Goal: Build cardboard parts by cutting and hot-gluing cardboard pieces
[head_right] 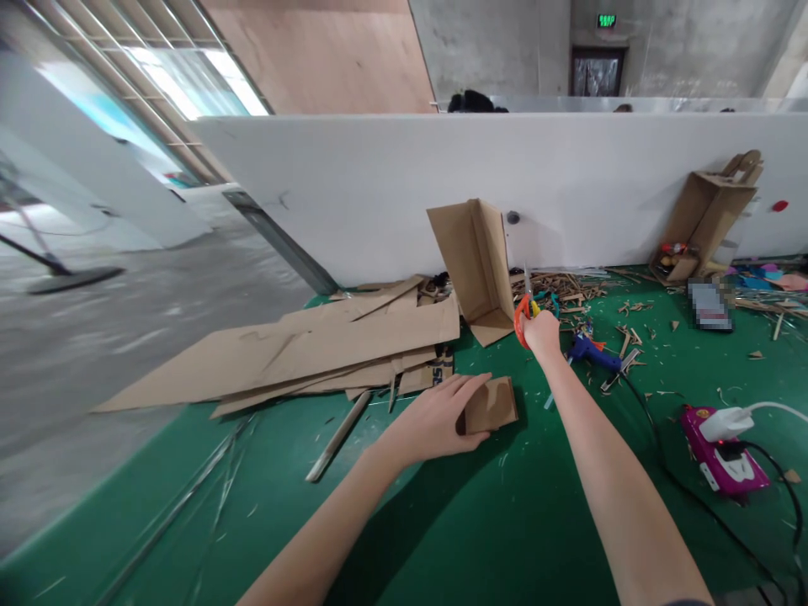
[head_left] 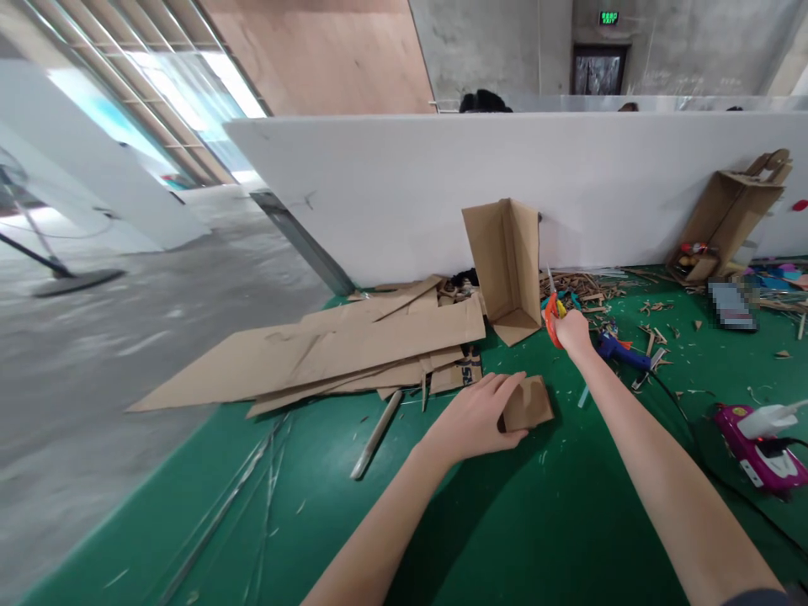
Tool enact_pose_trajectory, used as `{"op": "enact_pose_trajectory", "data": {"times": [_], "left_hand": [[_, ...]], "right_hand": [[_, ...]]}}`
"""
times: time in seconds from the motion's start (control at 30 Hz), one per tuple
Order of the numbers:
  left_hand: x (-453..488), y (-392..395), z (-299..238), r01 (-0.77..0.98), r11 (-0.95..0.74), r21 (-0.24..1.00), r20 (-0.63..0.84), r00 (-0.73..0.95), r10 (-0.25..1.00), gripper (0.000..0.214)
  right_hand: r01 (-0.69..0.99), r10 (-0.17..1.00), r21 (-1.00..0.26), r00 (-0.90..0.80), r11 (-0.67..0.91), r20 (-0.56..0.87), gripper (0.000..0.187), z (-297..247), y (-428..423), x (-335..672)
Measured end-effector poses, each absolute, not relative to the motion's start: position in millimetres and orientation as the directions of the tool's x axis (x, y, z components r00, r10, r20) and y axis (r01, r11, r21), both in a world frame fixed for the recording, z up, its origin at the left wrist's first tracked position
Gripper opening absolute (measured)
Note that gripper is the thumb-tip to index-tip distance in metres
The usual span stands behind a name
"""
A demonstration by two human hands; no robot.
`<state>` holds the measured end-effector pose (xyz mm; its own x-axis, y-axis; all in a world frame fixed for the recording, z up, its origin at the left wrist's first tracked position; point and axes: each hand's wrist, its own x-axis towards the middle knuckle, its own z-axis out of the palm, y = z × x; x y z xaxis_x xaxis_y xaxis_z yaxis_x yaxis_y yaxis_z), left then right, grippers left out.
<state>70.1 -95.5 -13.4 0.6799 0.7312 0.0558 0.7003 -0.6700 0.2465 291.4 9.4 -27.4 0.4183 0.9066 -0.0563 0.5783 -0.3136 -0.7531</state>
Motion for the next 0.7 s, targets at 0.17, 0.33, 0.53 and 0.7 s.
{"op": "enact_pose_trajectory", "data": {"times": [0.17,0.33,0.53,0.7], "left_hand": [[74,-102,-16,0.624,-0.751,0.217,0.083,0.754,0.651,0.080],[78,-103,-30,0.592,-0.762,0.262,0.115,0.765,0.634,0.079],[80,-104,-40,0.588,-0.748,0.306,0.186,0.734,0.653,0.079],[80,-100,-45,0.628,-0.699,0.343,0.217,0.671,0.709,0.080]], "right_hand": [[0.659,0.918,-0.688,0.395,-0.303,-0.025,0.033,-29,22,289],[0.731,0.943,-0.632,0.334,-0.256,0.005,0.025,-24,24,294],[0.799,0.966,-0.600,0.136,0.024,0.219,0.024,-2,-13,290],[0.675,0.915,-0.624,-0.223,0.395,0.338,0.031,-11,-83,289]]}}
